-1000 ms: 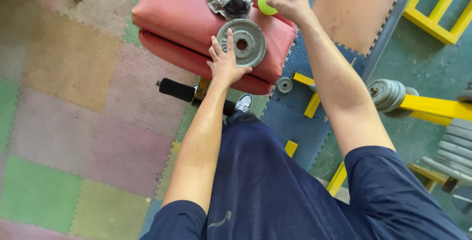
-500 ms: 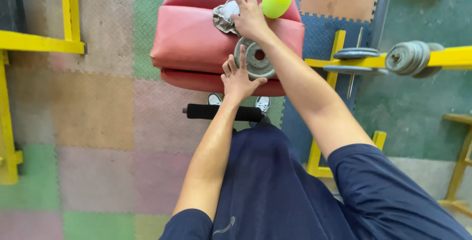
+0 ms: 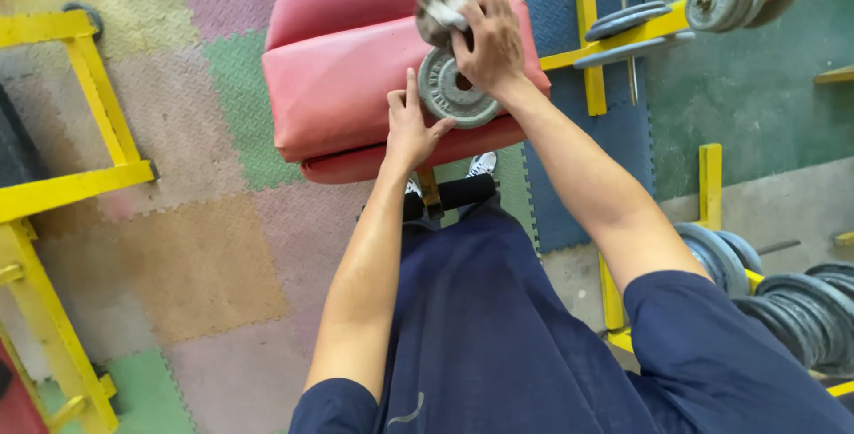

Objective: Cleaning metal weight plates by spraying them with a cleaning solution and wiping them with a cloth before placing them on a rack.

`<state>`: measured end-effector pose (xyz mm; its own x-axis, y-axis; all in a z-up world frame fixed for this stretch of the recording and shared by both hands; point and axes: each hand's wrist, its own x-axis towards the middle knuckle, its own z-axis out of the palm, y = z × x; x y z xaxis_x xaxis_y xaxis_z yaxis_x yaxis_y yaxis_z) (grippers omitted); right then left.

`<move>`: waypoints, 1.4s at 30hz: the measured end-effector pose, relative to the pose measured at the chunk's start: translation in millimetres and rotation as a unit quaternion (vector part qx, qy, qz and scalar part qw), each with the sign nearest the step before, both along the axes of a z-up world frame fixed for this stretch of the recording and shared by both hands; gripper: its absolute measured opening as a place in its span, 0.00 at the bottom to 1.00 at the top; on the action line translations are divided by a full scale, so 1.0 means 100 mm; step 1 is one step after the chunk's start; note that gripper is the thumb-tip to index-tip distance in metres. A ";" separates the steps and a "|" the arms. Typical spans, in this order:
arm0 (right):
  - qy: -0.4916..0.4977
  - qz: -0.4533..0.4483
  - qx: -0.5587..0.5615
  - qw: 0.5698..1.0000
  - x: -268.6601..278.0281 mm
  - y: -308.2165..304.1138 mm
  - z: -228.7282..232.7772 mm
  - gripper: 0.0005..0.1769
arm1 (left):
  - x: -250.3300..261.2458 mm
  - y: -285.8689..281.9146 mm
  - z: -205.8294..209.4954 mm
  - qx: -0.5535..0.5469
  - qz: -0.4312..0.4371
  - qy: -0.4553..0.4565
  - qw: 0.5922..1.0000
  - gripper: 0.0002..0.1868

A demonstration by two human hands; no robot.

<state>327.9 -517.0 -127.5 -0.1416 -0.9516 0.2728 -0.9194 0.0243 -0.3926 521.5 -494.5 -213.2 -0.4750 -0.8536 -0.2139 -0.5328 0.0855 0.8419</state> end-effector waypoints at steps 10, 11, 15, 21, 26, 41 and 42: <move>0.121 0.044 0.081 0.988 0.43 0.57 -0.30 0.27 | -0.03 -0.11 -0.20 0.002 -0.047 -0.026 0.999 0.66; 0.074 0.093 0.077 0.990 0.47 0.67 -0.22 0.27 | 0.00 -0.10 -0.17 0.002 -0.053 -0.021 0.998 0.68; 0.024 0.153 0.073 0.985 0.35 1.11 -0.06 0.25 | 0.03 -0.11 -0.08 0.007 -0.064 0.012 0.998 0.74; 0.052 0.016 0.049 0.997 -0.14 0.74 -0.32 0.20 | 0.05 -0.12 0.10 0.016 -0.066 -0.013 0.998 0.77; 0.034 0.078 0.038 0.996 0.31 0.25 -0.31 0.25 | 0.03 -0.11 0.10 0.024 -0.067 -0.032 0.997 0.77; 0.028 0.035 0.080 0.996 0.16 1.29 0.07 0.21 | -0.12 -0.01 0.35 -0.006 -0.014 -0.096 0.995 0.73; 0.016 0.062 0.068 0.996 0.11 1.35 0.08 0.22 | -0.15 0.03 0.39 -0.014 0.001 -0.121 0.993 0.71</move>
<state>339.0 -382.4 -119.7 -0.0132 -0.9896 0.1433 -0.9304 -0.0404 -0.3642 506.6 -491.6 -174.0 -0.4119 -0.8614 -0.2971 -0.7187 0.1067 0.6871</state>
